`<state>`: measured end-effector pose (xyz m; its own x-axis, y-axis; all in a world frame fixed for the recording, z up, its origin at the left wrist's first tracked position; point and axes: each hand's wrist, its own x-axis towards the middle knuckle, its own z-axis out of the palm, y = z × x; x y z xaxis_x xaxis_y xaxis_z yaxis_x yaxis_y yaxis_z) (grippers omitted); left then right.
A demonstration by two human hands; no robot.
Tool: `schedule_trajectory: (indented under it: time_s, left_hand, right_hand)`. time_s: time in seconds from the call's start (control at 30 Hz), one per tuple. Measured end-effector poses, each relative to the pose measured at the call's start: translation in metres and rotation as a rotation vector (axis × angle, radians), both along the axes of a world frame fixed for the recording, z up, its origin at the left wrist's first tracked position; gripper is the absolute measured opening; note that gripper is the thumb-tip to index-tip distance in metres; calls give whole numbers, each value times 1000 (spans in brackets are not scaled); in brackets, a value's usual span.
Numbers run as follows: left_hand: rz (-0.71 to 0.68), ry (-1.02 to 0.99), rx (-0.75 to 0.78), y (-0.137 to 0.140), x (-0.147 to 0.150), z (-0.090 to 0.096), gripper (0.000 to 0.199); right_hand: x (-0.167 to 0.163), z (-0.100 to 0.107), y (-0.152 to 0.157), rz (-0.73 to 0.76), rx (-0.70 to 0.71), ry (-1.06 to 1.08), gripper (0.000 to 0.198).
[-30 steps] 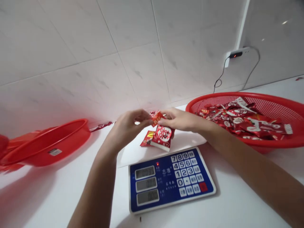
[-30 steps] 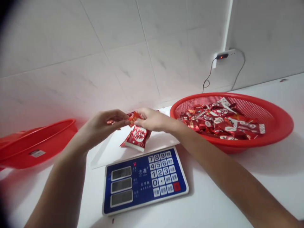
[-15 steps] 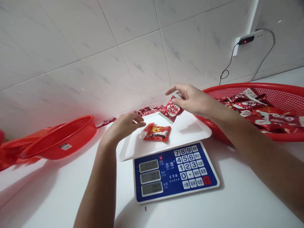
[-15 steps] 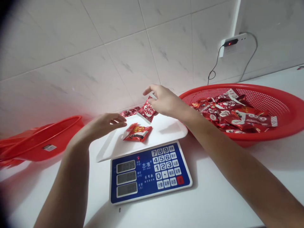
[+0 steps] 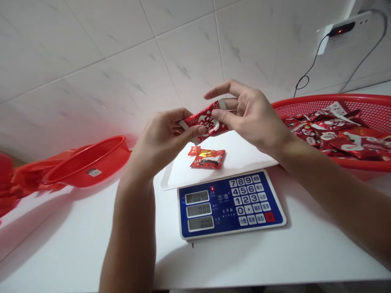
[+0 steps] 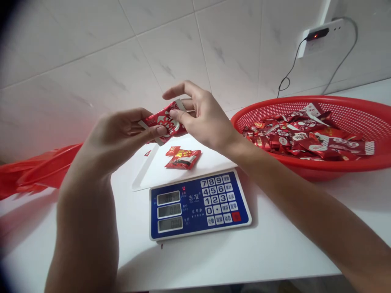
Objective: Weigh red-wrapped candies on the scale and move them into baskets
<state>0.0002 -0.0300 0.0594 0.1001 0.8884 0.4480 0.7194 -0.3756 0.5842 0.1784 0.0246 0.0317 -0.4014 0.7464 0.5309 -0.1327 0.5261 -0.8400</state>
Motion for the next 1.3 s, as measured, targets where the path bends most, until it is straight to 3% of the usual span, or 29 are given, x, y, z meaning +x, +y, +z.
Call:
schedule_trajectory:
  time_s: [0.23, 0.43, 0.57, 0.7, 0.8, 0.93, 1.3]
  left_hand:
    - [45, 88, 33, 5, 0, 0, 27]
    - [124, 195, -143, 36, -3, -26, 16]
    - [129, 253, -203, 45, -7, -34, 17]
    - [207, 95, 17, 33, -9, -21, 12]
    - [165, -54, 169, 20, -6, -11, 9]
    - [146, -100, 295, 11, 2, -7, 9]
    - [110, -76, 333, 12, 2, -8, 8]
  right_hand:
    - [2, 1, 7, 22, -70, -48, 27]
    - [12, -3, 23, -246, 88, -90, 30]
    - [18, -5, 29, -240, 150, -150, 26]
    - [24, -3, 28, -258, 170, -174, 21]
    - [27, 1, 25, -296, 172, -169, 18]
    - [28, 4, 20, -305, 168, -179, 18]
    - [25, 3, 19, -269, 170, -215, 20]
